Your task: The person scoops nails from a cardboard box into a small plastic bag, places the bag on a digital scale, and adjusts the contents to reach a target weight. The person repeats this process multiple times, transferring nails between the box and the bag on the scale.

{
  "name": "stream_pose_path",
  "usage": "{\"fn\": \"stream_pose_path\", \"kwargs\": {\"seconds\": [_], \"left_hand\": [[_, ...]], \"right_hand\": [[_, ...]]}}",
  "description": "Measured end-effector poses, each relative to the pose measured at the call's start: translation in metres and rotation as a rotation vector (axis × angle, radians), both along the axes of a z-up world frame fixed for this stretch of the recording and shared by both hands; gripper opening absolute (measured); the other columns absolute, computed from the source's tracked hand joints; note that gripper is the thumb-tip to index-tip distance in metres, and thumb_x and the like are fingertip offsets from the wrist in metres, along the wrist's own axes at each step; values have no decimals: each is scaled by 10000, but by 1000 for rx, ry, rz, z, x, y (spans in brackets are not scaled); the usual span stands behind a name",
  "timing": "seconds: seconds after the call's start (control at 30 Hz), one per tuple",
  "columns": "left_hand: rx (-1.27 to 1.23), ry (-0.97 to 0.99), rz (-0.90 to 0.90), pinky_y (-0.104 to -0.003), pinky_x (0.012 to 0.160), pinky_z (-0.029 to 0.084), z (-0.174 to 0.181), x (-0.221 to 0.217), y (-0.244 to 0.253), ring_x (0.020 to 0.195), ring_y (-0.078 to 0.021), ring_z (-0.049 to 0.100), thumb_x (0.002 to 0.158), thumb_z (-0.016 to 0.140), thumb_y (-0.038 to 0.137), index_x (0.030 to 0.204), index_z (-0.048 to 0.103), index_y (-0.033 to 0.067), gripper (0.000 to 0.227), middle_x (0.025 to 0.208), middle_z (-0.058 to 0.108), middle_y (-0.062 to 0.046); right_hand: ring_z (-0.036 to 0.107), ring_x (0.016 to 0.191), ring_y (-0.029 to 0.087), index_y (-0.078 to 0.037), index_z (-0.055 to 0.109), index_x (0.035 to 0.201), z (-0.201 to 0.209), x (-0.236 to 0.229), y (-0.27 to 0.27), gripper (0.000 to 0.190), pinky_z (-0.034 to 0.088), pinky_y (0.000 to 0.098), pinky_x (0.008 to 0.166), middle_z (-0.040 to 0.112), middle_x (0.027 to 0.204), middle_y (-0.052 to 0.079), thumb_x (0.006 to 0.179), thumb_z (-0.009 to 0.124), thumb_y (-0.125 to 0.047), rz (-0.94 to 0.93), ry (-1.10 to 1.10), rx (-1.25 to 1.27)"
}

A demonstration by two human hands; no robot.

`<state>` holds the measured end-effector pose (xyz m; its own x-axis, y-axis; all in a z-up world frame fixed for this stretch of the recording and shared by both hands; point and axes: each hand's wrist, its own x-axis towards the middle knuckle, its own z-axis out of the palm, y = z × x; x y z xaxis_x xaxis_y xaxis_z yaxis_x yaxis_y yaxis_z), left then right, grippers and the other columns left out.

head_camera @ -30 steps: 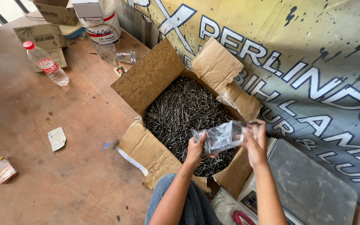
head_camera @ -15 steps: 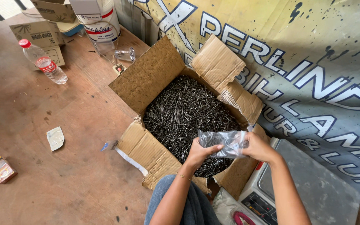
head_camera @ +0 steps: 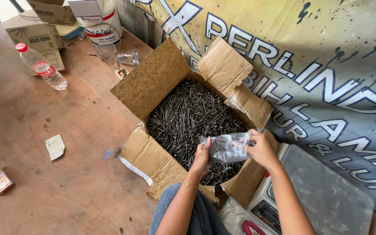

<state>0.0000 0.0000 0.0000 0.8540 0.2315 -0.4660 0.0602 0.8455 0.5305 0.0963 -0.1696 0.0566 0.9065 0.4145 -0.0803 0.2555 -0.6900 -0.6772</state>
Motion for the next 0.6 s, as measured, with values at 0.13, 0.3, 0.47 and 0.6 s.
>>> {"fn": "stream_pose_path", "kwargs": {"seconds": [0.13, 0.3, 0.47, 0.6], "left_hand": [[-40, 21, 54, -339, 563, 572, -13, 6, -2, 636, -183, 648, 792, 727, 439, 964, 458, 80, 480, 779, 647, -112], [-86, 2, 122, -325, 539, 560, 3, 0, -2, 621, -185, 642, 738, 801, 310, 955, 460, 94, 458, 759, 630, -92], [-125, -6, 137, -321, 532, 562, 2, 6, 0, 616, -182, 635, 761, 785, 315, 926, 479, 100, 409, 749, 600, -80], [-166, -42, 115, -309, 587, 563, 24, 0, 0, 700, -172, 607, 778, 729, 438, 948, 448, 137, 445, 806, 552, -50]], "right_hand": [[637, 796, 233, -67, 702, 820, 18, -26, 28, 242, 508, 355, 763, 656, 756, 34, 595, 788, -95, 9, 23, 24], [645, 894, 348, 17, 697, 765, 45, -31, 41, 165, 506, 410, 790, 686, 905, 157, 604, 720, -10, 103, -12, 28], [652, 938, 335, 13, 729, 850, 100, -52, 52, 214, 517, 403, 820, 685, 1027, 196, 636, 729, -7, 61, 125, 75], [647, 884, 183, -35, 752, 876, 73, -39, 34, 268, 528, 331, 749, 731, 929, 102, 609, 775, -53, -17, 158, 161]]}}
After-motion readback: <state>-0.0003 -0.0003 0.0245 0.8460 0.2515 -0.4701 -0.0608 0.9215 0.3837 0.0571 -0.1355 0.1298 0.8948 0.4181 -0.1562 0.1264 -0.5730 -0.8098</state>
